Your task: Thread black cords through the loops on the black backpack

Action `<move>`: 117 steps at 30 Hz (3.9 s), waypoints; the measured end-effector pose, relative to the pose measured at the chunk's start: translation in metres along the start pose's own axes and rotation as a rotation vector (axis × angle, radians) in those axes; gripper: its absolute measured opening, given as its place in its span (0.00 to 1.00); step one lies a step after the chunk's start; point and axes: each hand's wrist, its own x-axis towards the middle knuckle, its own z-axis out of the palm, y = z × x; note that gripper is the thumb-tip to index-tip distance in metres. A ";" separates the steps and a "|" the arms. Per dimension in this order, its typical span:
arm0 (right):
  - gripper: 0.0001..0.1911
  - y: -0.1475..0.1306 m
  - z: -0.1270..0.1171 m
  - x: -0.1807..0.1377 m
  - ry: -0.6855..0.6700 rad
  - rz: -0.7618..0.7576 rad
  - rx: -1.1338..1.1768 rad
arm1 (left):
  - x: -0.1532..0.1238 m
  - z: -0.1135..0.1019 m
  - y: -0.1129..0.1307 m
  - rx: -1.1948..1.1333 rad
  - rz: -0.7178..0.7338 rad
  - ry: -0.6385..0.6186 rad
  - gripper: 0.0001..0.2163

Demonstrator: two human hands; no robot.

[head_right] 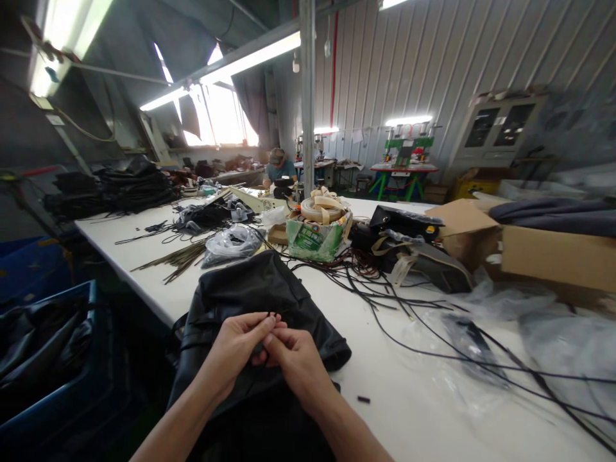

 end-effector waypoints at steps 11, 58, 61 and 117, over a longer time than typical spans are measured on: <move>0.26 0.049 0.002 -0.052 0.091 -0.497 -1.188 | 0.000 0.002 0.029 -0.213 0.229 0.184 0.14; 0.31 0.023 -0.188 0.066 0.319 -0.160 -0.996 | 0.008 0.039 -0.074 -0.663 0.023 0.258 0.31; 0.38 0.014 -0.185 0.080 0.515 -0.171 -1.063 | 0.014 0.049 -0.080 -0.620 0.032 0.220 0.32; 0.13 0.095 -0.069 -0.057 -0.226 -0.958 -1.479 | 0.010 0.008 -0.013 -0.269 0.040 0.218 0.16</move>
